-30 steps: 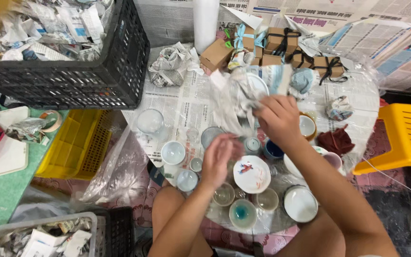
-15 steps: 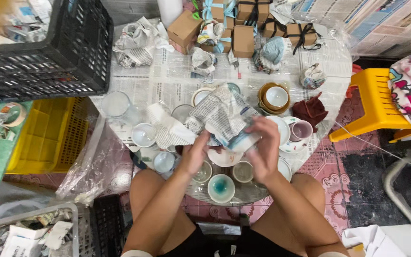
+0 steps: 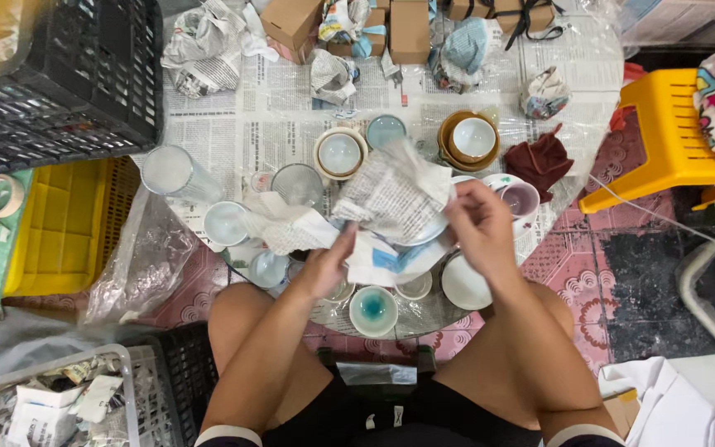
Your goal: The person sits at a table covered with newspapers and various ceramic items. They repeatedly pick up newspaper sheets, fold them into small bundles, and place them into a nearby basket. The process is repeated multiple times throughout the clip.
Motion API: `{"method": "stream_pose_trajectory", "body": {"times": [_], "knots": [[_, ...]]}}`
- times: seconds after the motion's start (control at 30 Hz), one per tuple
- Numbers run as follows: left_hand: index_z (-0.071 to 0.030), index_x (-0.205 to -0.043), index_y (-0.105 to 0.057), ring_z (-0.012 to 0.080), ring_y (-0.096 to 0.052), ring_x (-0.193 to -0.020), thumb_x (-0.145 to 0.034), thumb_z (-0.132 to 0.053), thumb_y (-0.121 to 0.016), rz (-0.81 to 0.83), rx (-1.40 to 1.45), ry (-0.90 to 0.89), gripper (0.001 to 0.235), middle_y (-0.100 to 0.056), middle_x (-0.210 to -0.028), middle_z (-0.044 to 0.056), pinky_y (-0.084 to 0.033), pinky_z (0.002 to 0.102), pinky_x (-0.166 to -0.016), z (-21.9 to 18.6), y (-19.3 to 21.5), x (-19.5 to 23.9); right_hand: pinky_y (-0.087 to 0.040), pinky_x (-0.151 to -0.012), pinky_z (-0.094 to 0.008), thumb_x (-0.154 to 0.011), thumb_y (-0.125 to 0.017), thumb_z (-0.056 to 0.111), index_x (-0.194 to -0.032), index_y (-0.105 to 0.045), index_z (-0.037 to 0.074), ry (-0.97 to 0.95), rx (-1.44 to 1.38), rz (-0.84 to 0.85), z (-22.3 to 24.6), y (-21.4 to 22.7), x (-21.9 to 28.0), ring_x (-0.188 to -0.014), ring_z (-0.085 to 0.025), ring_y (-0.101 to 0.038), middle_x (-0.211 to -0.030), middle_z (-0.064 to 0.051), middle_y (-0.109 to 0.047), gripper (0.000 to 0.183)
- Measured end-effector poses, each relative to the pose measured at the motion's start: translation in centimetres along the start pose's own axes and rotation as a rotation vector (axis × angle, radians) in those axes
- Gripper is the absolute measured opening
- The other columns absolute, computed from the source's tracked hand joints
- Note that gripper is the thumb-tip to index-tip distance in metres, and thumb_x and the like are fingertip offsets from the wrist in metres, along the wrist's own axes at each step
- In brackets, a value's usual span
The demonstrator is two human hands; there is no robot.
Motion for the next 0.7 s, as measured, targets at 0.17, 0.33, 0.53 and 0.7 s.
{"method": "stream_pose_trajectory", "body": {"times": [0.17, 0.33, 0.53, 0.7], "knots": [[0.001, -0.13, -0.063, 0.0244, -0.068, -0.085, -0.123, -0.035, -0.041, -0.172, 0.994, 0.091, 0.043, -0.07, -0.101, 0.014, -0.053, 0.039, -0.064, 2.0, 1.4, 0.1, -0.043, -0.049, -0.022, -0.105, -0.066, 0.01, -0.105, -0.063, 0.002, -0.021, -0.112, -0.196, 0.3, 4.9, -0.5, -0.057, -0.006, -0.057, -0.079, 0.0, -0.065, 0.008], [0.002, -0.128, -0.062, 0.0217, -0.065, -0.113, -0.114, -0.03, -0.046, -0.518, 1.068, -0.031, 0.038, -0.068, -0.119, 0.011, -0.051, 0.039, -0.102, 2.6, 3.1, -0.9, -0.042, -0.054, -0.021, -0.108, -0.063, 0.009, -0.114, -0.063, 0.0, 0.032, -0.048, -0.232, 0.9, 7.7, -1.8, -0.062, -0.006, -0.057, -0.086, -0.003, -0.07, 0.01], [0.002, -0.133, -0.06, 0.0214, -0.062, -0.12, -0.112, -0.027, -0.044, -0.508, 1.084, 0.023, 0.039, -0.066, -0.126, 0.011, -0.047, 0.04, -0.108, 2.6, 2.2, -1.1, -0.052, -0.055, -0.028, -0.096, -0.068, 0.009, -0.13, -0.051, 0.001, -0.028, 0.47, -0.179, 1.6, 7.0, -1.3, -0.064, -0.013, -0.068, -0.079, -0.008, -0.072, 0.039], [0.003, -0.131, -0.06, 0.022, -0.062, -0.12, -0.113, -0.029, -0.043, -0.512, 1.072, 0.031, 0.04, -0.067, -0.126, 0.011, -0.047, 0.04, -0.108, 1.8, 2.5, -1.3, -0.053, -0.061, -0.03, -0.098, -0.067, 0.008, -0.128, -0.06, 0.002, -0.044, 0.581, -0.082, 1.9, 6.4, -1.4, -0.065, -0.015, -0.069, -0.076, -0.011, -0.072, 0.031]]}}
Point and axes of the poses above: each hand's wrist, its own x-axis away from the middle knuckle, its own y-axis out of the back of the hand, z = x × y, the point moved 2 cm from there along -x, towards the middle knuckle
